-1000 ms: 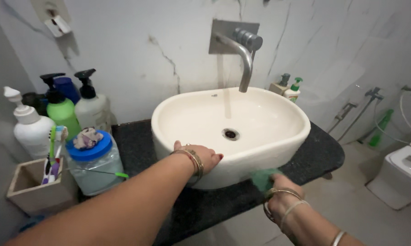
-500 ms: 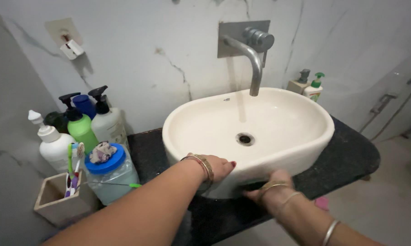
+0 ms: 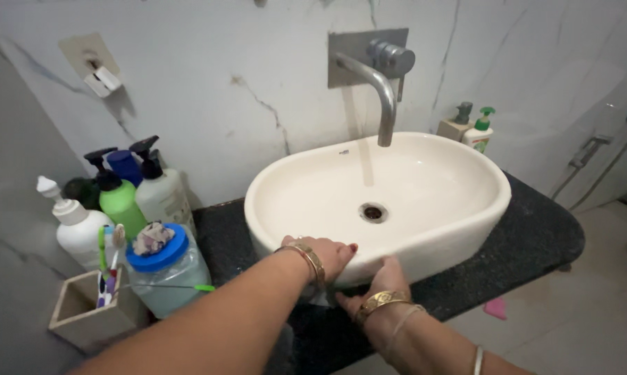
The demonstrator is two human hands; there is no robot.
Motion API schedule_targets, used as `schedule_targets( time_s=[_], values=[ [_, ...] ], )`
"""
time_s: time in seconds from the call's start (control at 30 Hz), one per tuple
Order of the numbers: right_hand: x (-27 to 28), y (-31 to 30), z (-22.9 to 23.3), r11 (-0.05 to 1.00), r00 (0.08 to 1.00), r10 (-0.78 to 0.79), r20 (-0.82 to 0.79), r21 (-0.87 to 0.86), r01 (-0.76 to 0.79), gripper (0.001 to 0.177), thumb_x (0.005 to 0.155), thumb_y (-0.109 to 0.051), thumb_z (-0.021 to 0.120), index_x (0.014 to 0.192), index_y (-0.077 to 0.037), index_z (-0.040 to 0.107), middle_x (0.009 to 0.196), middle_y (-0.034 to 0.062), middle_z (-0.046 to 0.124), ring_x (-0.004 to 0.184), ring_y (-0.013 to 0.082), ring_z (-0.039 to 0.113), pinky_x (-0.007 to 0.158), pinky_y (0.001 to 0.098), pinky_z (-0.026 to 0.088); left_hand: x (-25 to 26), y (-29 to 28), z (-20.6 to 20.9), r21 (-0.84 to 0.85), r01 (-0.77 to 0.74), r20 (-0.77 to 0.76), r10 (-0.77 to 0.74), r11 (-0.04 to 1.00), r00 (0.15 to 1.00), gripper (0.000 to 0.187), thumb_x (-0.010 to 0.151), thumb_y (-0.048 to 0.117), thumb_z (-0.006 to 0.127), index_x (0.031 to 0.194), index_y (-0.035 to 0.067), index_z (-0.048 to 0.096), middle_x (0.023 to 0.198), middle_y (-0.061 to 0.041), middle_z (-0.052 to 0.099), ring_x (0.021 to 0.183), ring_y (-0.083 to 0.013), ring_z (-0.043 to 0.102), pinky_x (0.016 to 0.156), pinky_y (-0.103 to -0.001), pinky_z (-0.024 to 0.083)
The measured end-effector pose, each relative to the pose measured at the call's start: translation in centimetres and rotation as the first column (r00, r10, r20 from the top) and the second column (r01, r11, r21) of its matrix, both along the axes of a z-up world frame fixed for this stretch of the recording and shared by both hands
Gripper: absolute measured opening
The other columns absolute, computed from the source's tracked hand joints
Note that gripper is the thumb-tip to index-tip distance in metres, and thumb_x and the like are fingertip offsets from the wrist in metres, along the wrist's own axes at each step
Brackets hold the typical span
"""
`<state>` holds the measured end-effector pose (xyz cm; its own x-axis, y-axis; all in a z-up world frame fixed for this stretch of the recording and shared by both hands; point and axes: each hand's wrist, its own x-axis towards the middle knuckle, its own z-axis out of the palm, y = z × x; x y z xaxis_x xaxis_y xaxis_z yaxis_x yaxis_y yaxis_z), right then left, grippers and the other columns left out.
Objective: The person scrubs a white bathroom sink with a green sponge under running water. They wipe the basin, rim, and drain area repeatedly, rinsing the sponge periodically. The sink remains wet throughout the process.
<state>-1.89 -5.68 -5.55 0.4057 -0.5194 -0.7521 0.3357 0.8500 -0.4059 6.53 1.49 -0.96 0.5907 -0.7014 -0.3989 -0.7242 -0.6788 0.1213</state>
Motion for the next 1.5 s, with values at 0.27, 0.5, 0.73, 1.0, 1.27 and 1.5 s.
schedule_targets(
  time_s=[0.27,0.5,0.73,1.0,1.27,1.5],
  values=[
    [-0.5,-3.0,2.4,0.944,0.999,-0.004,-0.034,-0.329,-0.007,0.059,0.093,-0.031,0.047,0.142,0.002,0.054,0.144,0.0204,0.063,0.133,0.0334,0.059,0.112,0.0525,0.043,0.2,-0.2,-0.7,0.000,-0.027,-0.002,0.027,1.000,1.000,0.058,0.105,0.050,0.017,0.143,0.035,0.058,0.146,0.000,0.060,0.136,-0.0236,0.055,0.116,-0.055,0.030],
    [0.0,2.6,2.4,0.870,0.983,0.170,-0.074,-0.457,-0.185,0.062,0.098,-0.029,0.043,0.151,-0.001,0.027,0.150,0.0273,0.048,0.135,0.0355,0.054,0.113,0.0507,0.048,0.3,-0.7,-0.5,0.026,-0.066,-0.044,0.067,0.998,0.997,0.058,0.104,0.052,0.018,0.146,0.036,0.055,0.154,0.002,0.052,0.143,-0.0255,0.048,0.119,-0.057,0.027],
    [-1.7,-8.4,-0.2,0.909,0.998,-0.050,-0.030,-0.416,0.033,0.068,0.098,-0.040,0.050,0.151,0.000,0.037,0.159,0.0163,0.041,0.145,0.0273,0.041,0.124,0.0466,0.024,-1.1,-1.0,0.7,0.090,-0.121,-0.057,0.126,0.989,0.990,0.060,0.104,0.053,0.018,0.147,0.034,0.055,0.156,0.000,0.049,0.147,-0.0296,0.042,0.123,-0.061,0.018],
    [-0.9,-6.1,-4.4,0.958,0.994,0.038,0.098,-0.286,-0.008,0.067,0.091,-0.047,0.053,0.151,-0.018,0.040,0.156,0.0051,0.048,0.140,0.0286,0.045,0.118,0.0567,0.031,-0.9,-4.9,-1.5,0.047,-0.034,-0.095,0.038,0.998,0.995,0.065,0.106,0.049,0.011,0.145,0.021,0.055,0.151,-0.007,0.054,0.140,-0.0332,0.051,0.117,-0.060,0.034],
    [-2.1,-16.2,-2.4,0.879,0.995,-0.098,0.015,-0.468,0.094,0.077,0.099,-0.048,0.049,0.157,-0.004,0.026,0.165,0.0158,0.031,0.150,0.0279,0.032,0.125,0.0459,0.018,-1.3,-8.8,-3.2,-0.154,-0.081,-0.168,0.054,0.985,0.984,0.067,0.107,0.049,0.014,0.139,0.016,0.062,0.145,-0.015,0.058,0.134,-0.0378,0.054,0.117,-0.052,0.037],
    [-3.6,-17.5,-4.3,0.914,0.992,-0.008,0.123,-0.401,0.057,0.065,0.093,-0.038,0.047,0.149,-0.006,0.045,0.161,0.0110,0.045,0.146,0.0296,0.041,0.123,0.0511,0.026,-3.1,-11.1,-1.2,-0.096,-0.152,-0.118,0.141,0.984,0.983,0.064,0.106,0.048,0.016,0.135,0.017,0.064,0.142,-0.012,0.060,0.133,-0.0345,0.056,0.116,-0.054,0.037]
  ],
)
